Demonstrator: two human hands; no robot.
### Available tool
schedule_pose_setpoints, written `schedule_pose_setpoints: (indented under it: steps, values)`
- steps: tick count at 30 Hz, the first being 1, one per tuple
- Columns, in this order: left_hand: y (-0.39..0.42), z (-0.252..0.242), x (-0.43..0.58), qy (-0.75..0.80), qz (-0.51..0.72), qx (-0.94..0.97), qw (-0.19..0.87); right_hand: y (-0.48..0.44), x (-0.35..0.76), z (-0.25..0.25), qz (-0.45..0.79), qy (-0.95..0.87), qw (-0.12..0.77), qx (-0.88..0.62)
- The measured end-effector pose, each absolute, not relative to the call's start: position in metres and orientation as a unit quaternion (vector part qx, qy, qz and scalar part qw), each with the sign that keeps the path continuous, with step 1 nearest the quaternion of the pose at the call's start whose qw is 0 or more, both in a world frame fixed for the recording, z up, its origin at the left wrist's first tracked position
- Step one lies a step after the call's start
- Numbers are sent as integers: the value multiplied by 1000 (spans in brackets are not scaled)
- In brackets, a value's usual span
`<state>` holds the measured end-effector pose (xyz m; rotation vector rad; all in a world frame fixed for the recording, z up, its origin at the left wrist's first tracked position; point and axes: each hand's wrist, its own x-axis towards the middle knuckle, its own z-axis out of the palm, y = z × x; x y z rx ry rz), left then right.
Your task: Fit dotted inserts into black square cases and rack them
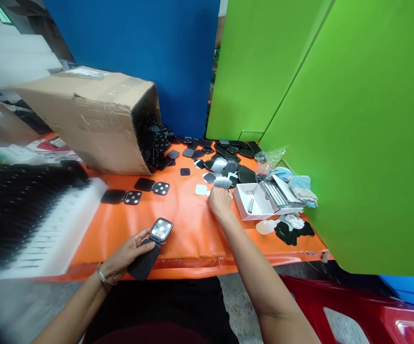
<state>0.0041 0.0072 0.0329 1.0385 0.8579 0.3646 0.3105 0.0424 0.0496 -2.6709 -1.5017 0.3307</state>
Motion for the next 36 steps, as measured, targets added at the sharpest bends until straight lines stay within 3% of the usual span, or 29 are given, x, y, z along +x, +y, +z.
schedule_pose_setpoints:
  steps: [8, 17, 21, 31, 36]
  values:
    - [-9, 34, -1, 388, 221, 414, 793, 30, 304, 47, 42, -517, 28, -855]
    - [-12, 34, -2, 374, 238, 378, 813, 43, 304, 52, 65, -505, 29, -860]
    - [-13, 33, -3, 367, 245, 347, 828, 32, 297, 63, 83, -522, 70, -846]
    - [-10, 34, 5, 376, 235, 375, 815, -18, 255, 46, 287, -617, 205, -703]
    - [-10, 33, 12, 378, 253, 367, 812, -26, 257, 34, 242, -614, 230, -715]
